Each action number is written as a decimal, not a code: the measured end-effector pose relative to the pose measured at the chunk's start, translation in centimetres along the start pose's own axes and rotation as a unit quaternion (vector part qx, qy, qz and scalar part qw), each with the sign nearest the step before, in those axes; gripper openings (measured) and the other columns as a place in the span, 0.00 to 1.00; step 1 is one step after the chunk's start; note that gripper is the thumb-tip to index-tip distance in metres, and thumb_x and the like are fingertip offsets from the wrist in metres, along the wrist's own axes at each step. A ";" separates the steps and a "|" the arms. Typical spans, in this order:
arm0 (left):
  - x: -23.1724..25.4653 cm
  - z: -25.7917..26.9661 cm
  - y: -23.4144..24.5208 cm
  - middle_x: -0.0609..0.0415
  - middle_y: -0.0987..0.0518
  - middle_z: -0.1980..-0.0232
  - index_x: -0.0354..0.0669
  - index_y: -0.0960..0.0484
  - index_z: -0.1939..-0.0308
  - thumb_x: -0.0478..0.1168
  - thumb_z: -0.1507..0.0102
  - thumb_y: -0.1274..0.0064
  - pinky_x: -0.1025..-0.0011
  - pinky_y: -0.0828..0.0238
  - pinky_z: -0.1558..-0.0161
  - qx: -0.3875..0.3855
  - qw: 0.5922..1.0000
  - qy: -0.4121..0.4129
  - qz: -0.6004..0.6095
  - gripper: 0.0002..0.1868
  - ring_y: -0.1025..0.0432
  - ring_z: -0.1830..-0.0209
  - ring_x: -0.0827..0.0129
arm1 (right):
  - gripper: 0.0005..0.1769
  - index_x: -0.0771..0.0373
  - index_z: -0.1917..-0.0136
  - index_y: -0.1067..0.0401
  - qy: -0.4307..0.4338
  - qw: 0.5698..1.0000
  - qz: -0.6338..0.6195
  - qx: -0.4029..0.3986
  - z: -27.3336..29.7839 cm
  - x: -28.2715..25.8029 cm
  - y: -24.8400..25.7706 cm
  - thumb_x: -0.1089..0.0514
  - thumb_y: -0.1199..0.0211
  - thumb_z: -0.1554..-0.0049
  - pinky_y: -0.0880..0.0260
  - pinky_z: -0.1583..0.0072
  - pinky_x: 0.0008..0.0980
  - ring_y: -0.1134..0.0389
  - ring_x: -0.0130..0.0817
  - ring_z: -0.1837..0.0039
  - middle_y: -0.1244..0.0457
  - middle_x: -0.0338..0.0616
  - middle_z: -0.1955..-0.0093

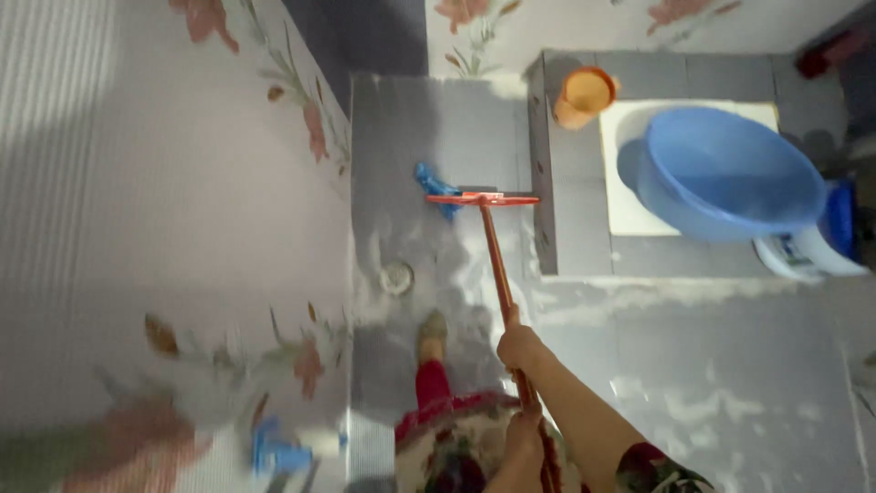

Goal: Cleaning a bathroom floor using a floor squeegee and a cleaning cloth.

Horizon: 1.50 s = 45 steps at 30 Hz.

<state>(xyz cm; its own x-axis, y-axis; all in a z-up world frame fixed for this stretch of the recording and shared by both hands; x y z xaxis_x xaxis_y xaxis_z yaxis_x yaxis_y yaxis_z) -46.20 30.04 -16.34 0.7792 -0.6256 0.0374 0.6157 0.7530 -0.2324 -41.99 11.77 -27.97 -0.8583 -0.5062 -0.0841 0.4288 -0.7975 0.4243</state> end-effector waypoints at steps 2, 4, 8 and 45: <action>-6.6 1.3 3.0 0.55 0.30 0.78 0.46 0.27 0.57 0.56 0.29 0.55 0.62 0.41 0.82 0.023 0.999 0.019 -0.025 0.18 0.36 0.85 0.65 | 0.26 0.69 0.37 0.36 0.080 0.987 0.137 0.001 3.3 -2.5 -6.0 0.56 0.33 0.44 0.24 0.46 0.42 0.21 0.53 0.56 0.51 0.82 0.34; -13.0 2.3 3.2 0.52 0.36 0.79 0.43 0.29 0.57 0.54 0.28 0.53 0.59 0.41 0.81 0.010 0.994 0.097 0.048 0.17 0.40 0.86 0.60 | 0.26 0.71 0.32 0.37 0.114 0.959 0.259 -0.010 12.4 -4.3 -5.6 0.57 0.41 0.40 0.25 0.41 0.40 0.23 0.52 0.51 0.50 0.83 0.28; -6.9 12.0 1.3 0.51 0.29 0.78 0.42 0.29 0.60 0.58 0.28 0.55 0.62 0.38 0.81 -0.003 0.999 0.043 -0.020 0.22 0.36 0.86 0.62 | 0.49 0.83 0.17 0.73 -0.072 0.986 -0.147 0.009 16.2 -2.7 -1.8 0.62 0.48 0.38 0.25 0.41 0.42 0.27 0.54 0.46 0.32 0.77 0.40; 22.1 4.6 -19.3 0.57 0.30 0.77 0.43 0.28 0.60 0.67 0.28 0.75 0.67 0.44 0.84 -0.121 0.988 -0.093 -0.006 0.33 0.39 0.86 0.70 | 0.47 0.64 0.16 0.74 -0.063 0.957 -0.200 0.200 3.0 5.8 29.3 0.64 0.53 0.40 0.25 0.46 0.48 0.26 0.56 0.52 0.30 0.65 0.50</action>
<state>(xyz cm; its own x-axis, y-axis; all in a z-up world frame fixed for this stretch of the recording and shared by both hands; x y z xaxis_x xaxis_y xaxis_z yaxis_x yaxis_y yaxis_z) -40.32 2.61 -6.52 0.7944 -0.5682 0.2147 0.5960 0.6607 -0.4563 -35.28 -13.57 -13.35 -0.9693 -0.1232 -0.2128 -0.0613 -0.7169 0.6945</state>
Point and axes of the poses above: each hand's wrist, its own z-axis away from the middle knuckle, its own y-axis out of the back of the hand, x = y × z, the point moved 10 cm from there along -z, towards the middle knuckle
